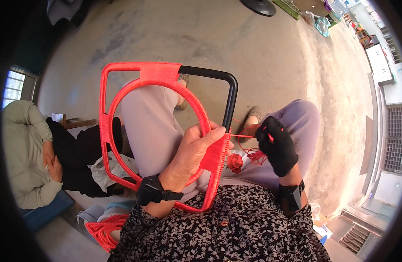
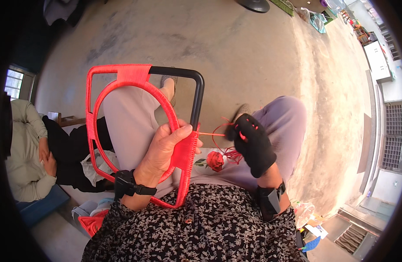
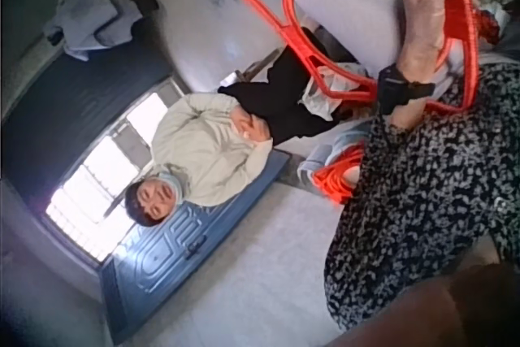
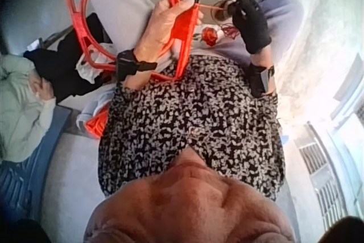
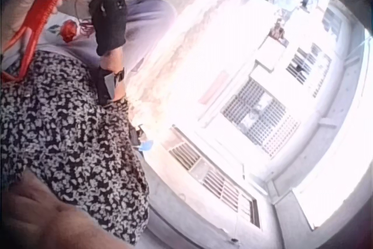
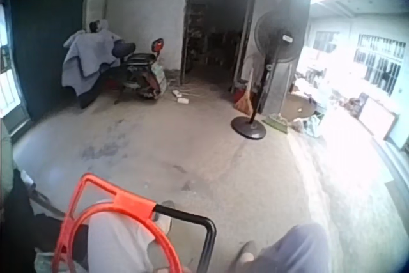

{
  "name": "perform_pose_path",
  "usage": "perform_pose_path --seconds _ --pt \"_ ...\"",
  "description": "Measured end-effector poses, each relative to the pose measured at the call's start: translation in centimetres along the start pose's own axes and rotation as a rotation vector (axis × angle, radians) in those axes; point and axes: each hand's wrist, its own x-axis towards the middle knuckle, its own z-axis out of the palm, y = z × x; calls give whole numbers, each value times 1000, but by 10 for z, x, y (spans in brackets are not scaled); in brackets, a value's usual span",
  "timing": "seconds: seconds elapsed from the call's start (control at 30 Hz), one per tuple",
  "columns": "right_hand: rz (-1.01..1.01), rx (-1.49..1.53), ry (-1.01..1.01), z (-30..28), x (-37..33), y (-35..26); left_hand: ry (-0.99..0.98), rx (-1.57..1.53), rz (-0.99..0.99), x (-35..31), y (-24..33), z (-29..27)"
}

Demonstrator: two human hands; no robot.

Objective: The person is weaving a red plastic rope around a black and red plastic frame, possibly a basket lid or a similar object.

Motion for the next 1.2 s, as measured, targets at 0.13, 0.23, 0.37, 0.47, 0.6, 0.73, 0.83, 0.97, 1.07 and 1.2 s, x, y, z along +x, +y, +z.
perform_pose_path --seconds 0.13,0.23,0.37,0.47,0.6,0.73,0.83,0.97,1.07,1.2 --pt "223 114 16 -18 4 20 -4 -1 20 0 -2 -1" --pt "542 -27 153 -34 4 35 25 20 25 2 -3 -2" --pt "613 563 302 -53 27 27 2 46 49 5 -8 -5" --pt "88 29 404 -31 60 -8 46 25 132 12 -12 -7" --pt "-298 -67 199 30 78 -57 112 46 219 13 -15 -7" --pt "-506 -261 -19 42 82 -70 188 25 284 13 -16 -3" --pt "-563 -440 -105 37 81 -69 197 -10 339 13 -14 3" --pt "-657 -506 -161 39 80 -68 188 -10 380 11 -11 7" --pt "-587 -527 -4 36 78 -60 120 45 325 11 -8 6" --pt "-170 -393 -43 20 66 -40 125 125 233 10 -9 3"
